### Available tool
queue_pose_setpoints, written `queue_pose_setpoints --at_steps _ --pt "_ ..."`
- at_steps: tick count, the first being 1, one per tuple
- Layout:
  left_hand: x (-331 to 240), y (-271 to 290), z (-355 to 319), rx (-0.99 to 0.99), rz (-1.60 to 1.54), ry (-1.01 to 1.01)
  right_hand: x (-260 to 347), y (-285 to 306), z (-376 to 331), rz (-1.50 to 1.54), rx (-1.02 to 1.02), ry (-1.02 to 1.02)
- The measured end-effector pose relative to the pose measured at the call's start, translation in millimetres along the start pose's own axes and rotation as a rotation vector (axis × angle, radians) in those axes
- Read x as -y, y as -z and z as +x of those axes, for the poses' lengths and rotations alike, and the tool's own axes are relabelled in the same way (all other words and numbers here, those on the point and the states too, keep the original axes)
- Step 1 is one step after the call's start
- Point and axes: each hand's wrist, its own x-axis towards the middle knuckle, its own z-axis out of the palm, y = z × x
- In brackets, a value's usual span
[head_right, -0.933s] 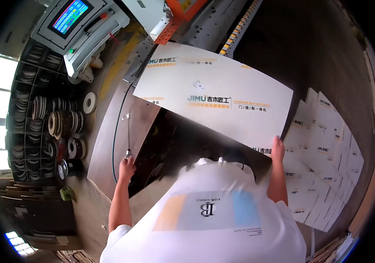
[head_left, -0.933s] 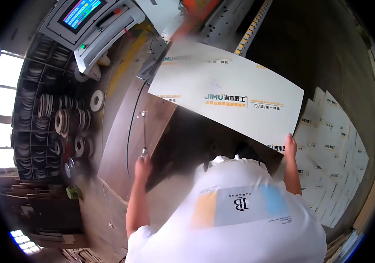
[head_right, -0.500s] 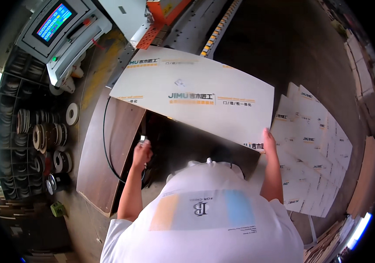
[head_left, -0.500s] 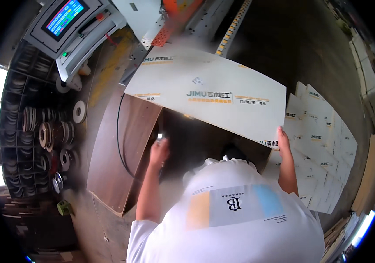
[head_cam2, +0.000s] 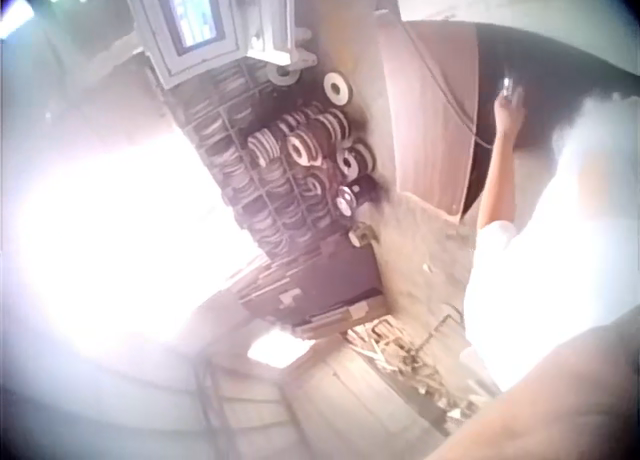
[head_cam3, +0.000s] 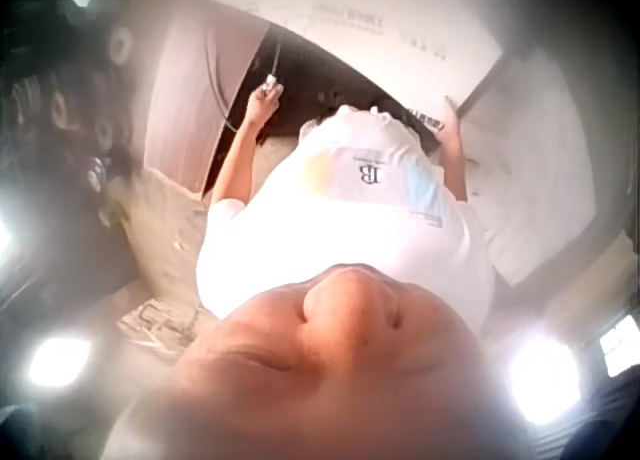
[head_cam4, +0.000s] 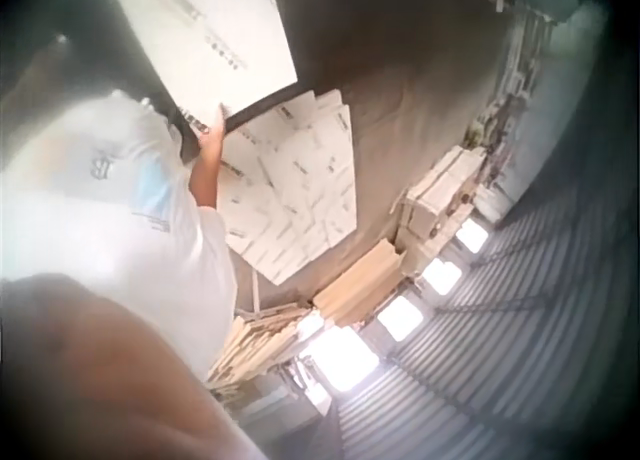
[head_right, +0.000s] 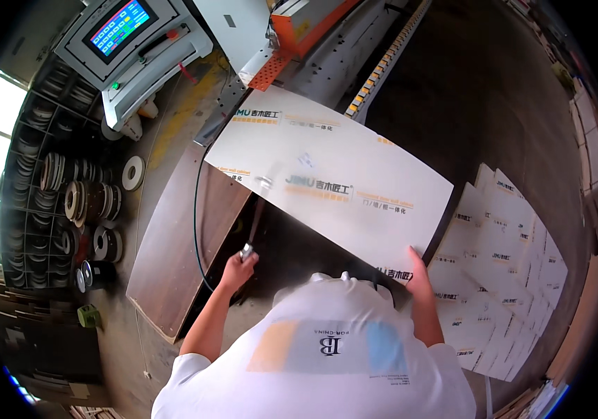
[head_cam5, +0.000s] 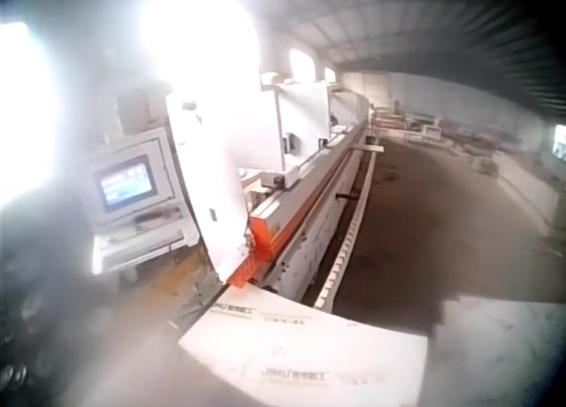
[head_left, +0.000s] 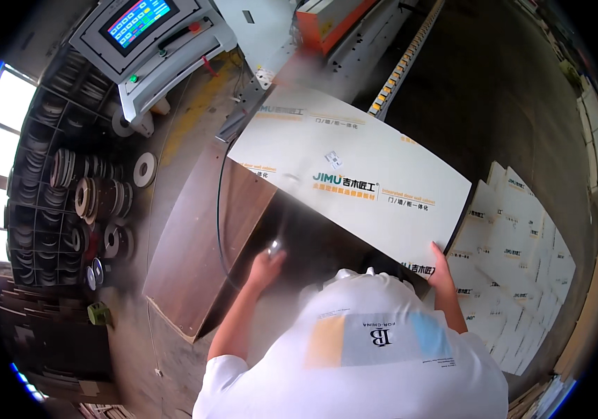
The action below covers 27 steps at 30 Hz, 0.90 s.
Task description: The person operates an industrial edge-banding machine by picking up boards from a stack, feeding them into the machine intake, and then collecting the processed boards at the exit to restack them.
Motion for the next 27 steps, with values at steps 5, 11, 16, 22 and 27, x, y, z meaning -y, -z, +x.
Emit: queue_pose_setpoints --at_steps 5,11,16,22,27 --pt "-69.3 -38.2 24.8 -0.077 -0.457 0.053 6.6 -30.3 -6.8 0.088 -0.05 -0.01" --pt "-121.8 -102.9 52.5 -0.003 -0.747 0.081 23.9 -30.6 8.4 0.144 -0.074 -0.087" --pt "-165.8 -125.4 70.3 -0.077 -0.676 0.157 43.9 -28.4 28.9 0.162 -0.161 -0.064" --pt "-209.3 -139.1 123.6 0.014 -0.702 0.033 94.8 -26.6 83.6 0.115 -0.243 -0.024" --pt "-273.9 -166.1 179.6 0.035 -0.624 0.029 165.9 -15.6 144.4 0.179 -0.157 0.002"
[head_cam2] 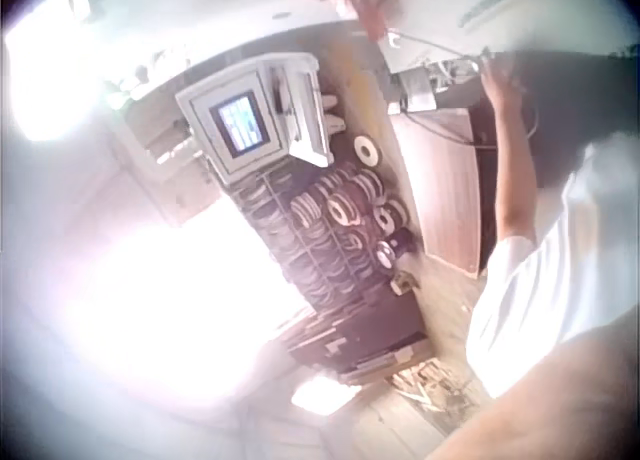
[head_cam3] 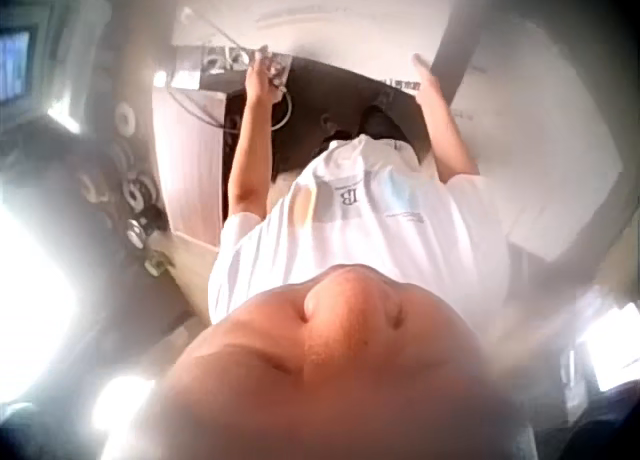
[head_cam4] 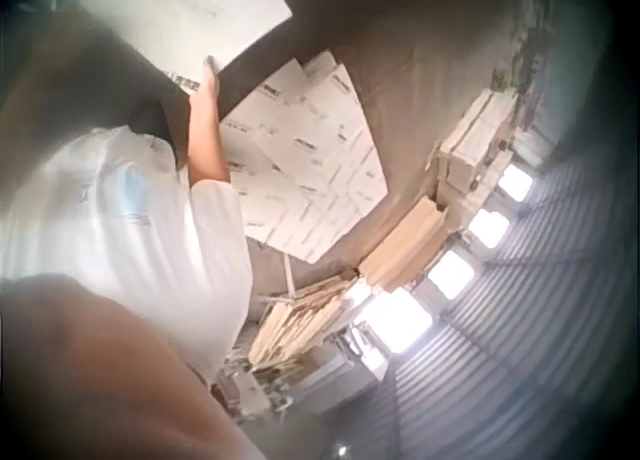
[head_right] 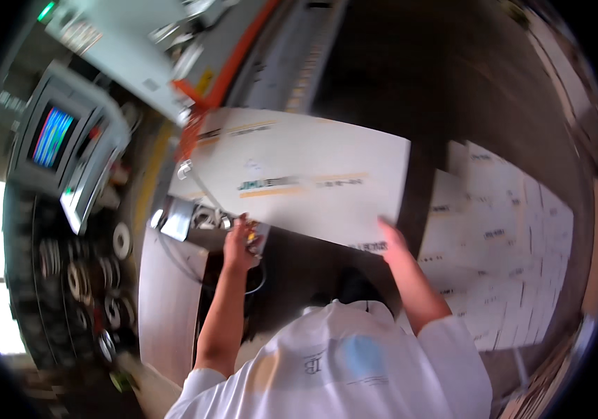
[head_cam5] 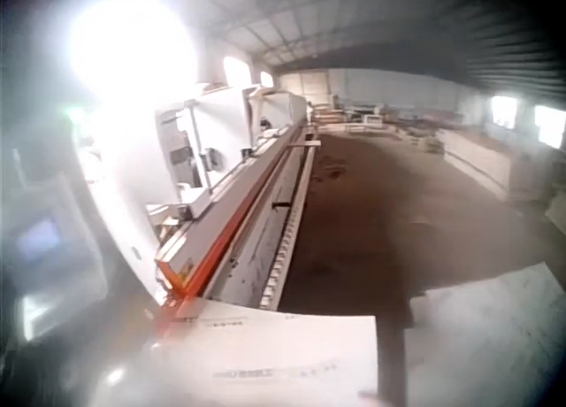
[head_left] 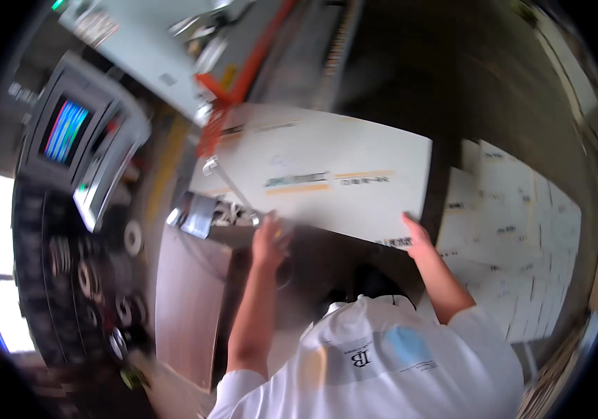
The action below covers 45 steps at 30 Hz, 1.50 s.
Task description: The person operates an industrial edge-banding machine by picking up boards from a stack, feeding them into the machine intake, and then collecting the processed boards at the exit to restack them.
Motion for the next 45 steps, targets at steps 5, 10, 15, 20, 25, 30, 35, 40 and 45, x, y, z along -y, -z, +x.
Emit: queue_pose_setpoints --at_steps 5,10,15,20,25,30,35,40,45 --pt "-15.4 -12.4 15.1 0.065 0.238 -0.087 25.7 -21.4 33.2 0.016 -0.015 0.014" --pt "-30.7 -54.9 4.1 0.207 0.992 -0.136 49.7 7.6 78.7 0.225 0.061 0.193" --pt "13.0 -121.5 -69.8 0.485 2.15 -0.276 41.2 128.2 78.6 0.346 -0.031 0.172" --pt "39.7 -137.6 -79.0 0.662 2.215 0.011 -22.1 306.8 109.7 0.279 -0.491 0.136" --pt "47.4 -146.1 -72.1 0.655 2.269 0.177 -49.3 442.3 134.1 -0.031 -0.888 -0.07" --pt "56.9 -153.0 -16.7 0.464 2.139 0.174 -54.5 545.3 173.4 0.019 -0.964 0.218" --pt "79.2 -168.7 13.3 0.431 2.168 0.29 2.8 519.9 226.6 0.642 -0.981 0.189" --pt "86.9 -151.9 29.6 0.379 2.166 0.358 -31.1 495.7 269.2 0.694 -0.79 0.235" --pt "81.0 -151.0 29.1 0.351 2.138 0.395 -15.3 345.5 320.3 0.718 -0.727 0.132"
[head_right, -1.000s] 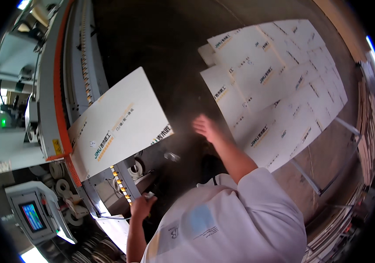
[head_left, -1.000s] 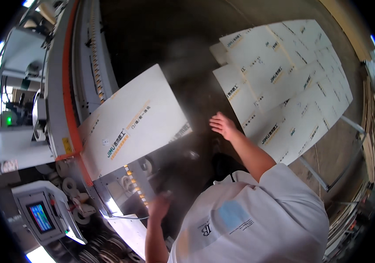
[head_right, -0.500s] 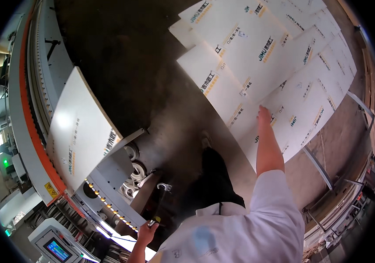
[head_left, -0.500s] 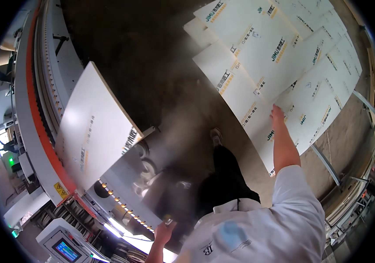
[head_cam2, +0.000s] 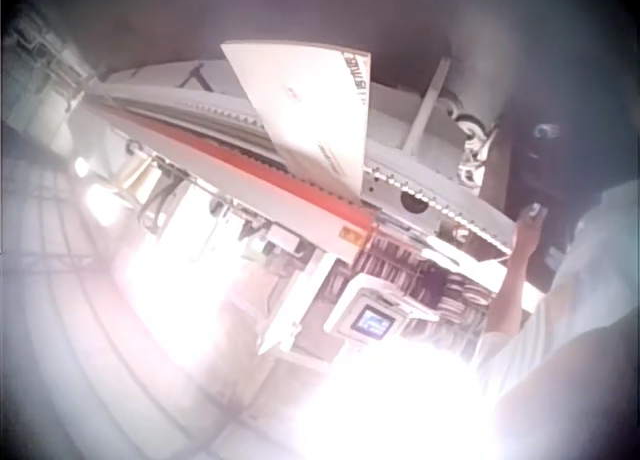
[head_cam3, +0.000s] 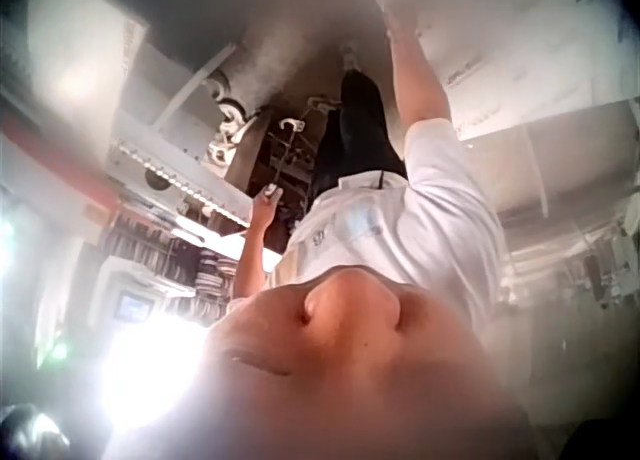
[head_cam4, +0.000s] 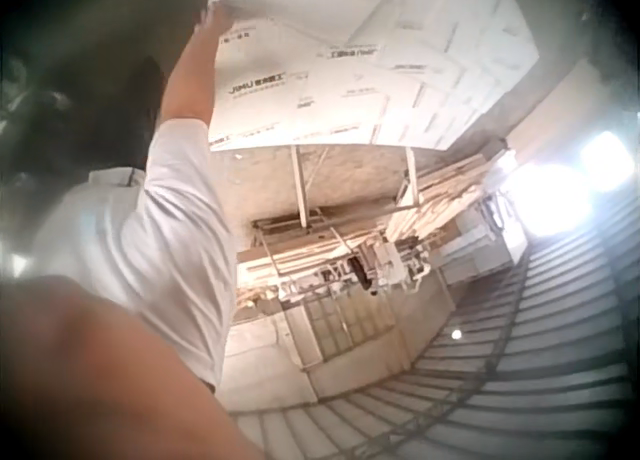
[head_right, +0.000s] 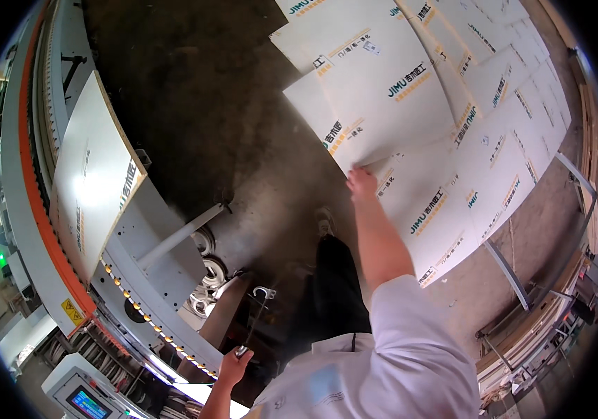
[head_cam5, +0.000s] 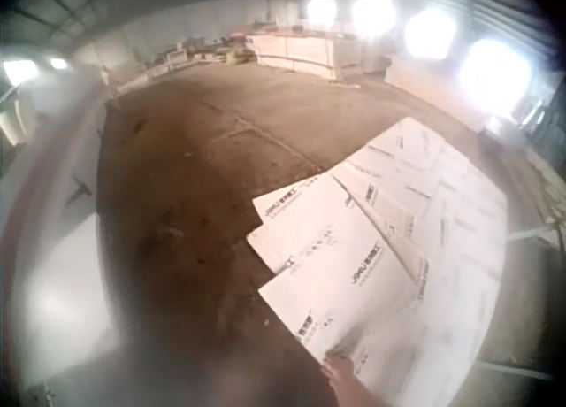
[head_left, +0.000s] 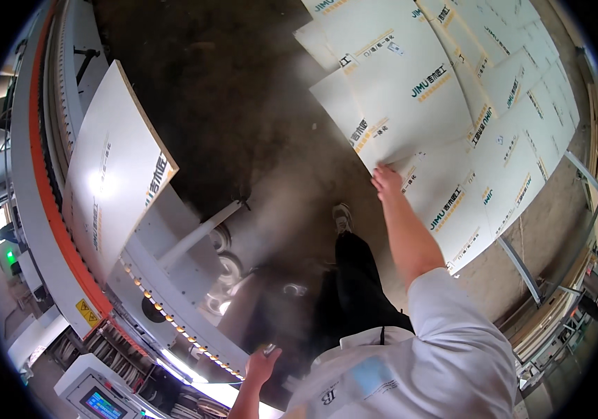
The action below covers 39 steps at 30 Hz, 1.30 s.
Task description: The person operates an industrial edge-banding machine by picking up boards from a stack, feeding them into the machine intake, and then collecting the processed boards at the exit to restack them.
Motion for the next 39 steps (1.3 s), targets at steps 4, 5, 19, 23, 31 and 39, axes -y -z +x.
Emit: queue_pose_setpoints --at_steps 4,5,19,23,31,39 --pt "0.1 -0.8 -0.5 -0.023 -0.014 -0.013 1.1 -47.7 -39.0 0.082 0.045 -0.056" --pt "6.6 -6.4 -0.5 -0.048 -0.037 -0.003 8.2 -56.1 -48.2 0.074 0.051 -0.06" --pt "-28.8 -8.4 -7.0 0.06 -0.05 0.04 41.7 -25.5 -10.7 -0.224 -0.026 0.17" --pt "-17.1 -12.0 0.1 -0.006 -0.005 0.012 28.8 -78.1 -23.1 -0.107 -0.018 0.073" --pt "-16.1 -8.9 -6.1 -0.066 0.039 0.039 6.5 -122.7 -39.1 0.305 0.156 -0.091" --pt "-38.2 6.5 18.3 -0.024 0.036 -0.099 -23.0 -70.2 -62.4 0.361 0.221 0.101"
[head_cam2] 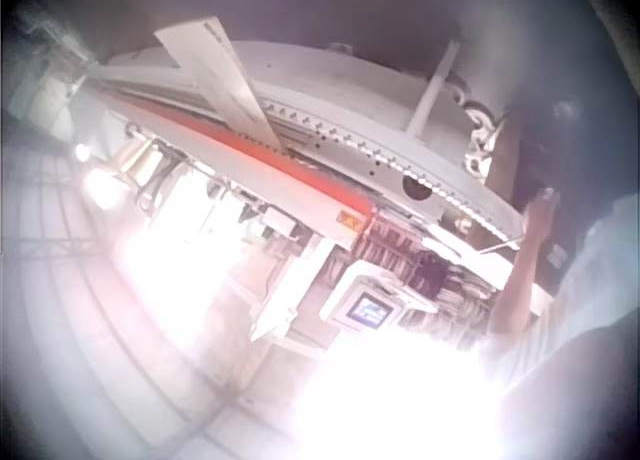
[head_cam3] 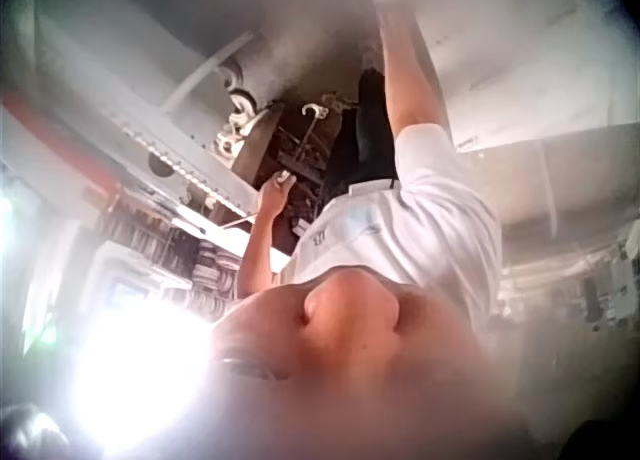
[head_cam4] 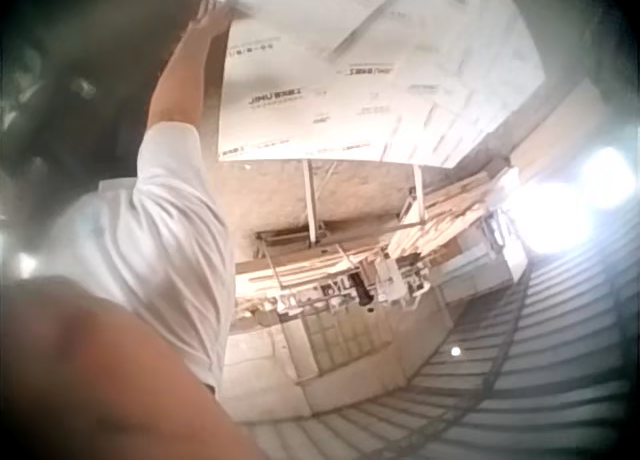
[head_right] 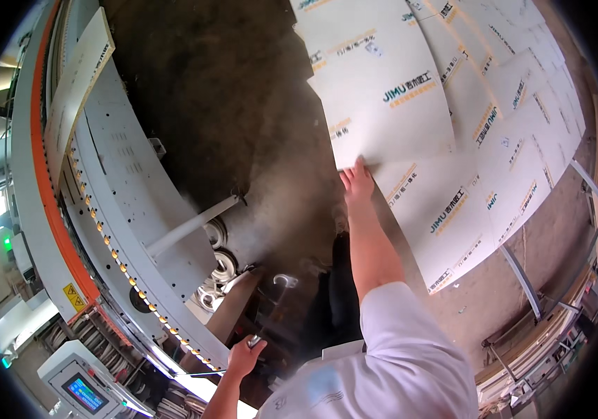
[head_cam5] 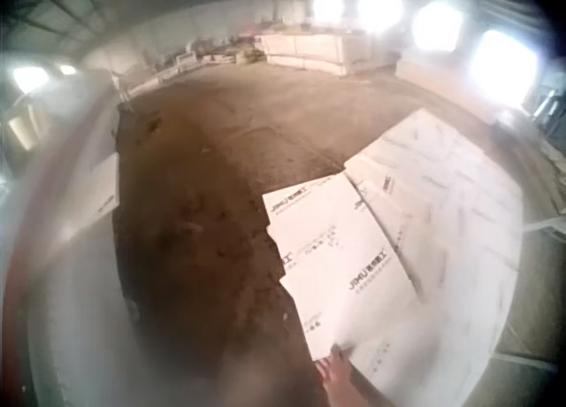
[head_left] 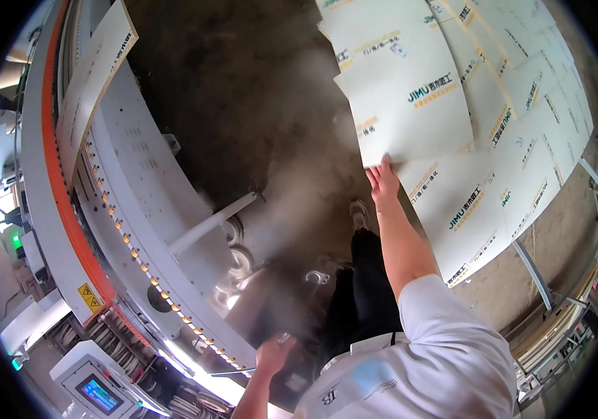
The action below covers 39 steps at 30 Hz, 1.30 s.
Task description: The person operates an industrial edge-banding machine by picking up boards from a stack, feeding them into the machine intake, and then collecting the processed boards at the exit to restack them.
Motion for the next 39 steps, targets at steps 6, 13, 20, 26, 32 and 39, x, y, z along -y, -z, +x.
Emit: queue_pose_setpoints --at_steps 6,13,20,26,32,39 --pt "20.5 21.4 -0.7 -0.088 -0.195 0.05 24.4 186.9 -60.2 -0.105 -0.154 -0.031" --pt "30.9 5.8 -6.6 -0.041 -0.199 0.03 70.1 326.5 -172.2 -0.294 -0.359 -0.093" --pt "63.9 -27.1 -50.5 0.042 -0.218 0.021 117.0 369.7 -244.7 -0.599 -0.392 -0.317" --pt "208.2 -23.3 -160.9 -0.217 0.109 0.101 155.7 385.0 -302.2 -0.535 -0.283 -0.149" --pt "485.7 -26.4 -288.4 -0.406 0.2 0.563 169.2 336.3 -340.7 -0.172 -0.118 -0.035" --pt "491.1 36.9 -260.2 -0.828 0.636 0.149 181.7 336.9 -370.2 -0.261 0.01 0.045"
